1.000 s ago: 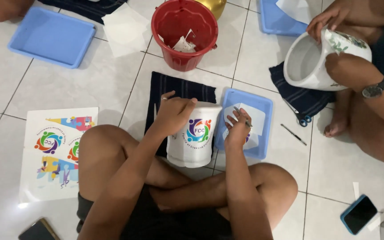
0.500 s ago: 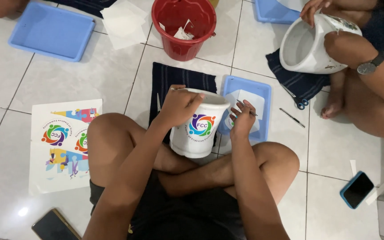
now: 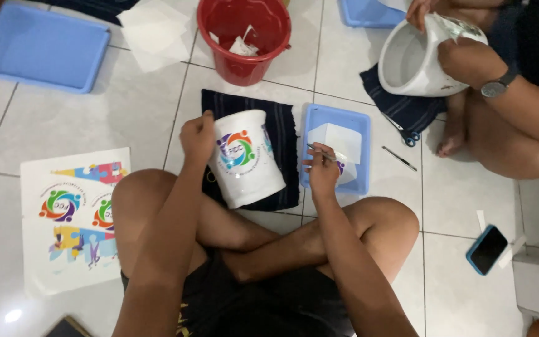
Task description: Applying a logo sticker to a white container and using a small tool to smooth it out and refine the edges.
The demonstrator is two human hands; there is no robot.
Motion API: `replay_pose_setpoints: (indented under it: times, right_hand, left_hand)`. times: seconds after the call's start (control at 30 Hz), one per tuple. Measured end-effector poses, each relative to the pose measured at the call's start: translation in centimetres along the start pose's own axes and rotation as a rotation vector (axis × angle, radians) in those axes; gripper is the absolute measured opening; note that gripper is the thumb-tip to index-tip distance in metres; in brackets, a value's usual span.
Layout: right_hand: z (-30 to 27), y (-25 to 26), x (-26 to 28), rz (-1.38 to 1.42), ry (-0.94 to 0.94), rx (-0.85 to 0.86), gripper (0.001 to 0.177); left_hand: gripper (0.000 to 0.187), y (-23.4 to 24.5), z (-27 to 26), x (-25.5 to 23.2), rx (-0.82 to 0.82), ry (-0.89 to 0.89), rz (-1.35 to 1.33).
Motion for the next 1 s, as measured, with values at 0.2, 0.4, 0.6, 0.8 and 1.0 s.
replay_pose_setpoints:
  times: [0.2, 0.4, 0.6, 0.8, 1.0]
  right_hand:
    - [0.5, -1.5, 0.8, 0.013, 0.1, 0.034, 0.02]
    - [1.1, -1.9, 1.7, -0.007, 0.204, 0.005, 0.021]
    - [3.0, -1.5, -0.1, 0.034, 0.097, -0.081, 0.022]
    - [2.7, -2.2, -0.2, 0.085, 0.004, -0.07, 0.02]
    - [2.8, -2.1, -1.5, 0.105, -0.026, -0.006, 0.027]
  left_hand:
    - [0.048, 1.1, -2.6, -4.8, 0.143, -0.028, -0.253]
    - [0.051, -2.1, -2.9, -7.3, 0.361, -0.302, -0.458]
    - [0.048, -2.8, -2.4, -7.2, 0.433, -0.224, -0.405]
    - [0.049, -2.7, -1.0, -4.9, 0.435, -0.134, -0.415]
    - [0.065, -1.8, -3.0, -6.4, 0.462, -0.294, -0.451]
Point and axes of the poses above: each hand's wrist, its own z-axis towards the middle knuckle, its own y-axis out of the back of the hand, x = y × z, the point moved 6 cm from there along z, towards the middle knuckle, and after that the axes turned 1 degree about -y, right-handed, at the moved point
